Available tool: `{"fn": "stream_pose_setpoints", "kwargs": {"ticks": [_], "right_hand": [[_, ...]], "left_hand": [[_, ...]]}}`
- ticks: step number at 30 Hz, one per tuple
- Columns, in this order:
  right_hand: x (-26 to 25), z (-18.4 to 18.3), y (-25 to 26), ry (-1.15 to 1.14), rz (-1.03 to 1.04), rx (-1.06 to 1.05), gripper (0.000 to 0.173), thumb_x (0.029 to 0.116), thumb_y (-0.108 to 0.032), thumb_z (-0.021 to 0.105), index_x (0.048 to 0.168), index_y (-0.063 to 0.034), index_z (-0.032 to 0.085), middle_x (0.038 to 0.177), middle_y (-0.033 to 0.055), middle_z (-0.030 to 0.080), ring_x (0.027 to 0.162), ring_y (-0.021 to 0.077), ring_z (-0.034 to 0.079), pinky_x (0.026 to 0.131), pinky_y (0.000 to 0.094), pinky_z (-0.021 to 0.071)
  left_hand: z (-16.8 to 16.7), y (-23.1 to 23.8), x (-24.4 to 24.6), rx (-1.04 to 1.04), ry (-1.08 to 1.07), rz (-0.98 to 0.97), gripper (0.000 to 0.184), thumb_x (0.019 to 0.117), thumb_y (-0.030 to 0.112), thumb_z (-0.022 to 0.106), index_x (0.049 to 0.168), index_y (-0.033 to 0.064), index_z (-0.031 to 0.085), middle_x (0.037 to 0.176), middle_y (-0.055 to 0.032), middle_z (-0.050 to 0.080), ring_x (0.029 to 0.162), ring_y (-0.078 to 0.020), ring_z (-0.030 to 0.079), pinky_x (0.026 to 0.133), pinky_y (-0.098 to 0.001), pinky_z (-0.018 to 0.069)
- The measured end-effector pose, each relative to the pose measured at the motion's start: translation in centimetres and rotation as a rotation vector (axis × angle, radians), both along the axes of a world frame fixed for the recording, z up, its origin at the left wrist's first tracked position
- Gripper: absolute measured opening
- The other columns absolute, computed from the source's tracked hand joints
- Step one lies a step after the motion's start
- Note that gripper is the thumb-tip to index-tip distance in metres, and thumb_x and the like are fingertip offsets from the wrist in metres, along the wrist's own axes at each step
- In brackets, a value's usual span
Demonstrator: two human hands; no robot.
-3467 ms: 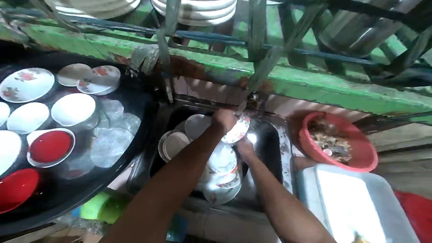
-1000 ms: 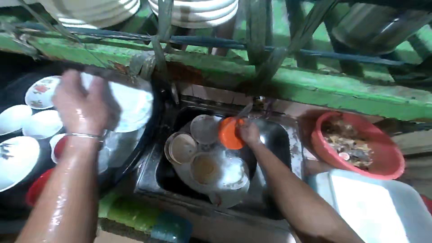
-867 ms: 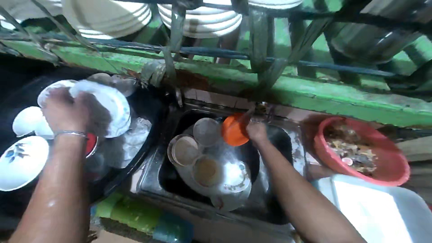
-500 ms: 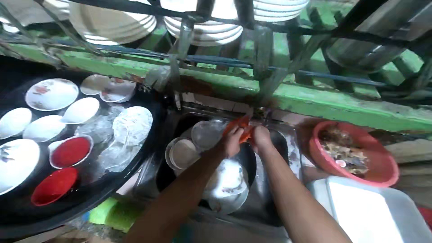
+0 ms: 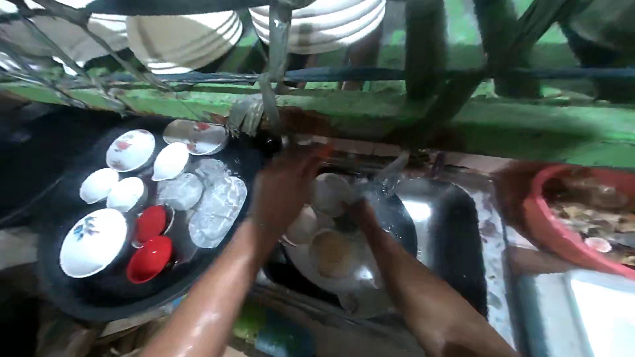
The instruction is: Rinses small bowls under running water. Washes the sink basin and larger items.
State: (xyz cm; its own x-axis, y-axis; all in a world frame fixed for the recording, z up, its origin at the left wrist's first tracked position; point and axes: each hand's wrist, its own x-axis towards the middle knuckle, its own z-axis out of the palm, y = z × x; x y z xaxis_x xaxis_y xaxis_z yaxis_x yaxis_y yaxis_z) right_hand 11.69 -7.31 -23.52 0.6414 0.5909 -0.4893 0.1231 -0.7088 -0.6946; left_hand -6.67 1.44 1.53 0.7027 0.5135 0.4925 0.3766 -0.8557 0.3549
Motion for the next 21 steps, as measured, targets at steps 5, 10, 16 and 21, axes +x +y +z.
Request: {"fn": "stream_pose_setpoints", "kwargs": {"ticks": [5, 10, 16, 21], "right_hand": [[2.0, 0.6, 0.2, -0.122, 0.068, -0.132, 0.046, 0.1000, -0.026, 0.065, 0.136, 0.0021, 0.059, 0.132, 0.0300, 0.062, 0.123, 0.0471, 0.060, 0.102, 0.0660, 0.0484], [3.7, 3.2, -1.9, -0.394, 0.189, -0.268, 0.051, 0.1017, -0.019, 0.059, 0.146, 0.0035, 0.050, 0.141, 0.0340, 0.054, 0.126, 0.0513, 0.057, 0.101, 0.0650, 0.0486], [5.8, 11.1, -3.8, -0.430, 0.219, -0.174, 0.048, 0.1021, -0.023, 0.057, 0.142, 0.0022, 0.055, 0.133, 0.0333, 0.060, 0.126, 0.0512, 0.057, 0.101, 0.0695, 0.0454], [6.7, 14.9, -5.8, -0.252, -0.015, -0.051, 0.040, 0.1074, -0.030, 0.050, 0.125, 0.0023, 0.066, 0.118, 0.0296, 0.067, 0.108, 0.0439, 0.066, 0.094, 0.0647, 0.0507]], "left_hand": [[2.6, 7.8, -10.9, 0.100, 0.189, 0.401, 0.027, 0.1027, 0.016, 0.061, 0.124, -0.0002, 0.069, 0.121, -0.0290, 0.067, 0.111, -0.0475, 0.066, 0.095, -0.0658, 0.0504], [0.0, 5.2, -9.5, -0.021, 0.186, 0.374, 0.040, 0.1016, 0.015, 0.060, 0.136, -0.0041, 0.058, 0.144, -0.0299, 0.052, 0.134, -0.0470, 0.051, 0.111, -0.0609, 0.0416], [-12.9, -3.9, 4.6, -0.432, 0.526, -0.279, 0.072, 0.0924, 0.035, 0.077, 0.154, 0.0094, 0.047, 0.164, -0.0178, 0.035, 0.151, -0.0351, 0.034, 0.123, -0.0538, 0.0295], [-17.2, -6.1, 13.2, -0.681, 0.336, -0.426, 0.062, 0.0859, -0.002, 0.072, 0.146, 0.0037, 0.055, 0.149, -0.0208, 0.054, 0.134, -0.0340, 0.056, 0.111, -0.0526, 0.0477]]}}
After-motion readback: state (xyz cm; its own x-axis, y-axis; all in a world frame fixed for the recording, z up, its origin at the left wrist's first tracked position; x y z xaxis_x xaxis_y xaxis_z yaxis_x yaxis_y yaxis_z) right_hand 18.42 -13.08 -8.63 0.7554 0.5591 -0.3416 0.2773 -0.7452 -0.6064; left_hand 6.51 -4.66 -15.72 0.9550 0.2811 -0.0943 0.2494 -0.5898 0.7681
